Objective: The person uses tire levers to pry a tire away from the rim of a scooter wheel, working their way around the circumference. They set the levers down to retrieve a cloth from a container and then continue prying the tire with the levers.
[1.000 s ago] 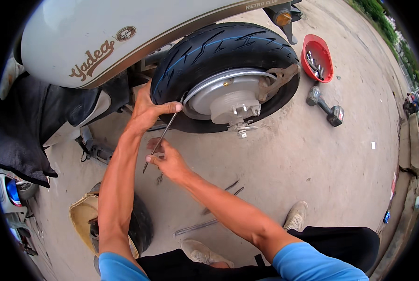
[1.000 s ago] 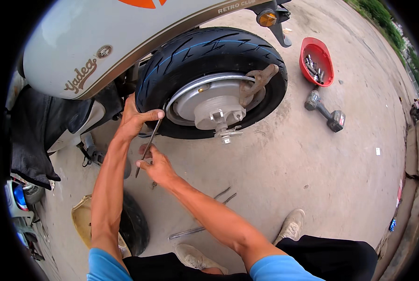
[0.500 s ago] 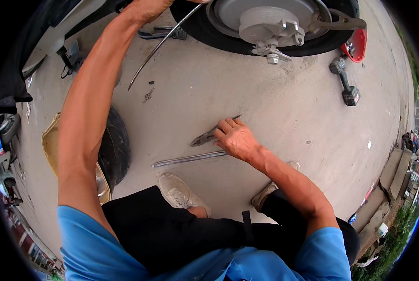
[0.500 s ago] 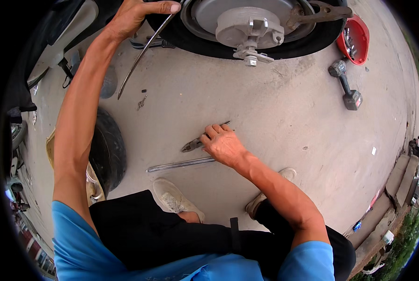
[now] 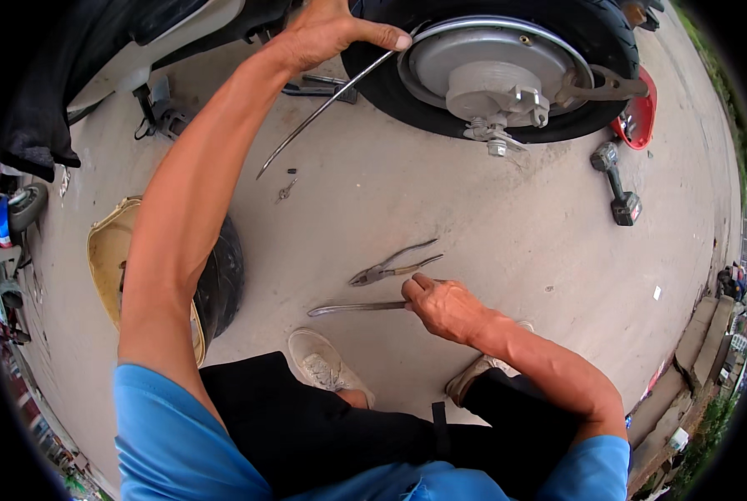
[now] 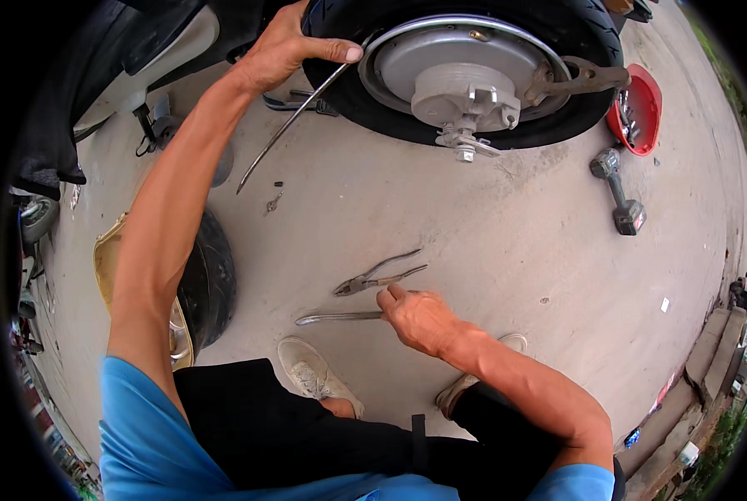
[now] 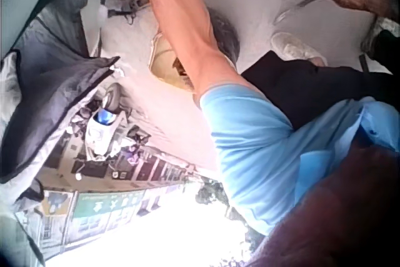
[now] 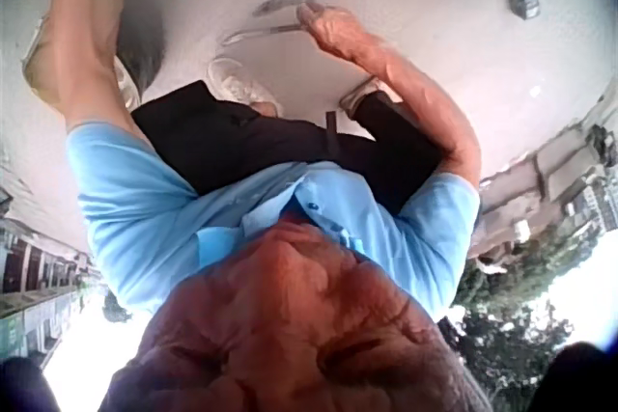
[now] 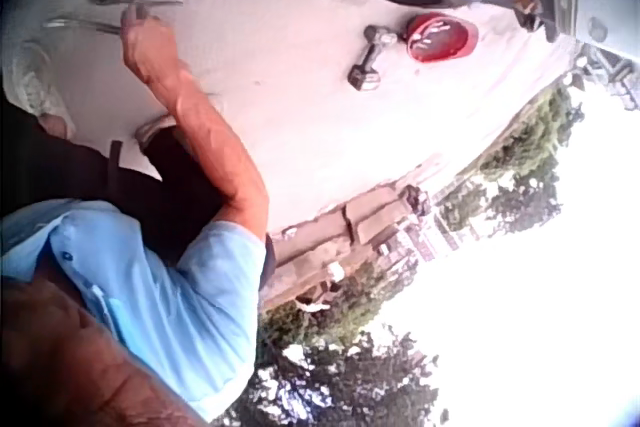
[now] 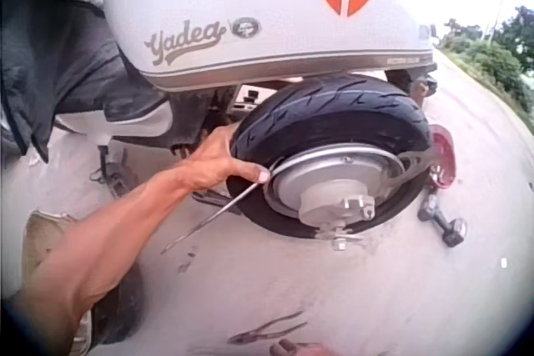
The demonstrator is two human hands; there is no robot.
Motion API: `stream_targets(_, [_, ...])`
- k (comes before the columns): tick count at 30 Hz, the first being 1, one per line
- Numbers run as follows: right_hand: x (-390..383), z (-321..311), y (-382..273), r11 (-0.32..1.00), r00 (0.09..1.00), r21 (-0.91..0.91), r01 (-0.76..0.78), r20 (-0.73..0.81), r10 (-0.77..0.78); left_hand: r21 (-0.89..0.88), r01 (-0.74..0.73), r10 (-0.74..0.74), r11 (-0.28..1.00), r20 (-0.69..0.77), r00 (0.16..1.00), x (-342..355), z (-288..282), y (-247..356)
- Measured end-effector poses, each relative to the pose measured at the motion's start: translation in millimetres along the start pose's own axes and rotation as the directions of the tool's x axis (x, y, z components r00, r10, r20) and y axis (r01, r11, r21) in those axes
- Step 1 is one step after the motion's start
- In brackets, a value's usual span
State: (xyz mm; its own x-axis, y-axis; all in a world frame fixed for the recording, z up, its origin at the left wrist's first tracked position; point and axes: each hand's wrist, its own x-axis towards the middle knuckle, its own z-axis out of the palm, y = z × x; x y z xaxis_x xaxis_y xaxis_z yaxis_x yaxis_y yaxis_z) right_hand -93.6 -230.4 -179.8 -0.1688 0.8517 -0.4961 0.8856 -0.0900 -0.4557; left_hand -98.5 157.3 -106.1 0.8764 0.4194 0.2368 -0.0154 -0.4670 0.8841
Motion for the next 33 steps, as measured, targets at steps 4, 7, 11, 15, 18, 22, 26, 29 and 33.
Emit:
stream_targets(4, [-20,-80,14,0.910,0.966,0.344,-0.231,0.194,0.172,0.058,0.067,-0.067,0.996,-0.013,0.998,-1,1,2])
stream_targets(7, [-31,-125,15,0.842,0.900,0.386,-0.376,0.370,0.233,-0.056,0.048,-0.047,0.997,0.017,0.999,1,0,7])
stream_targets(11, [-84,-193,-9,0.839,0.892,0.310,-0.447,0.225,0.392,-0.067,0.097,-0.096,0.993,0.016,0.995,2,-1,12])
stream_targets(15, [-127,-241,-51,0.935,0.876,0.013,-0.355,-0.346,0.337,-0.083,0.124,-0.122,0.989,0.028,0.992,1,-2,17])
stream_targets(18, [-116,-258,-52,0.894,0.808,-0.230,-0.384,-0.553,0.205,-0.081,0.141,-0.138,0.987,0.039,0.990,0,-2,21])
stream_targets(22, [-77,-272,-33,0.850,0.838,-0.393,-0.352,-0.536,0.099,-0.127,0.146,-0.142,0.981,0.038,0.989,0,-2,25])
stream_targets(26, [-40,-282,-16,0.835,0.883,-0.517,-0.191,-0.461,-0.083,-0.130,0.133,-0.127,0.983,0.052,0.991,1,-2,25])
stream_targets(29, [-25,-281,-8,0.865,0.880,-0.481,-0.145,-0.462,-0.109,-0.157,0.126,-0.119,0.979,0.055,0.991,2,-1,22])
stream_targets(33, [-33,-250,-16,0.916,0.892,-0.337,-0.220,-0.450,0.049,-0.194,0.118,-0.111,0.974,0.049,0.993,2,-1,19])
